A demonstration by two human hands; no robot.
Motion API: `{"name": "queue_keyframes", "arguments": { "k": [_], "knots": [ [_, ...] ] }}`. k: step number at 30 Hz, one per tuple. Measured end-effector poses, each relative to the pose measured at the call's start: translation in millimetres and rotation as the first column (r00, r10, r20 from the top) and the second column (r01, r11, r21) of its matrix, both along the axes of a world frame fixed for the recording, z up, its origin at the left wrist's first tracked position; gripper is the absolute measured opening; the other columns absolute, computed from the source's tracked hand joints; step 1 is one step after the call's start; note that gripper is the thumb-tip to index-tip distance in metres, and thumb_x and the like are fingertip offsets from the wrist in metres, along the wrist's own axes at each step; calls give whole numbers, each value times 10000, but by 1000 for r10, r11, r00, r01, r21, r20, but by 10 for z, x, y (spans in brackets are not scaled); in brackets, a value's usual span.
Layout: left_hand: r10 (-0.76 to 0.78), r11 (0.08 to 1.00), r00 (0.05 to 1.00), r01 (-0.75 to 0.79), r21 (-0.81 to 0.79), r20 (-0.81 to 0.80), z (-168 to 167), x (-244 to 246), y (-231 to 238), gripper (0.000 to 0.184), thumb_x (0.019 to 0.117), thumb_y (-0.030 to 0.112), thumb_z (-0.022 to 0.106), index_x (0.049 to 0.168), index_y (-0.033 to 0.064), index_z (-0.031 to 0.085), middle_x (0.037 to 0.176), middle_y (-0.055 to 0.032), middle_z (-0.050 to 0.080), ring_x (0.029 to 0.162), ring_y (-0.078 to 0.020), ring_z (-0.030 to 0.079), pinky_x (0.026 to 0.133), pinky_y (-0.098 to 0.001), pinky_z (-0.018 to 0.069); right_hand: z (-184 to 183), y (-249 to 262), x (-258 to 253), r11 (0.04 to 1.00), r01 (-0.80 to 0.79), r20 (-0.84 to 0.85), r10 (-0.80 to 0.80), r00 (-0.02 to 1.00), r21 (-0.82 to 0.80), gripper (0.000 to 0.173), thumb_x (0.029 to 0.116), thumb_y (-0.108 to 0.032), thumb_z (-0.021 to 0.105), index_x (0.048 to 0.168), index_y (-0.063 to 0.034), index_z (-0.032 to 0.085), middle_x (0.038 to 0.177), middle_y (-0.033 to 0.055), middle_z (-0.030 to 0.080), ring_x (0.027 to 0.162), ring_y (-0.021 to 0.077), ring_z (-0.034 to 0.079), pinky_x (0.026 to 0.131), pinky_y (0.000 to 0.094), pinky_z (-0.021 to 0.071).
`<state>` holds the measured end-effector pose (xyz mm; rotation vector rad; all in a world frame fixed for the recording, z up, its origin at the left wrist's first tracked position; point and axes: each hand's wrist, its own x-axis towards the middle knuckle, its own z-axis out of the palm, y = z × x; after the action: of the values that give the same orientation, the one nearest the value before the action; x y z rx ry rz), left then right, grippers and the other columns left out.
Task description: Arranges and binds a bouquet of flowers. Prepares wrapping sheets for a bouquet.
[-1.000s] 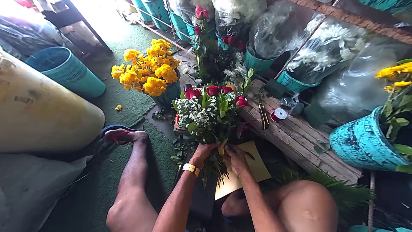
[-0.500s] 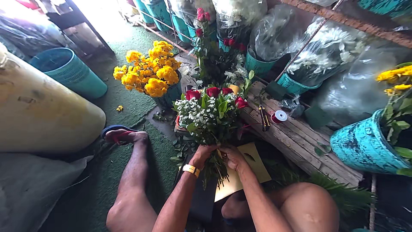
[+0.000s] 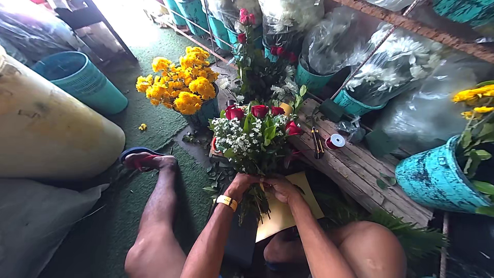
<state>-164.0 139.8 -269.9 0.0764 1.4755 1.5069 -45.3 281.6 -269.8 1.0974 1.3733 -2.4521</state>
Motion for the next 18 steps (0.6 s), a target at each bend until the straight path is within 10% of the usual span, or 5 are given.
{"name": "queue_keyframes", "arguments": {
  "k": [5, 18],
  "knots": [
    [28, 998, 996, -32, -55, -79, 19, -25, -3, 375, 688, -37, 832, 1037, 5, 701, 984, -98, 746, 928, -185, 712, 846, -400, 600, 134, 119, 116, 920, -122, 19, 124, 992, 373, 227, 1005, -176, 654, 1187, -43, 680, 970, 51, 674, 735, 103, 592, 657, 265, 514],
    [96, 994, 983, -103, -41, -158, 33, 93, 107, 445, 657, -55, 838, 1072, 20, 693, 995, -75, 746, 928, -158, 709, 830, -369, 603, 379, -23, 205, 634, -250, 172, 183, 968, 732, 528, 961, -574, 614, 1208, -114, 690, 1076, 53, 726, 991, 173, 697, 928, 436, 570]
  ]
}}
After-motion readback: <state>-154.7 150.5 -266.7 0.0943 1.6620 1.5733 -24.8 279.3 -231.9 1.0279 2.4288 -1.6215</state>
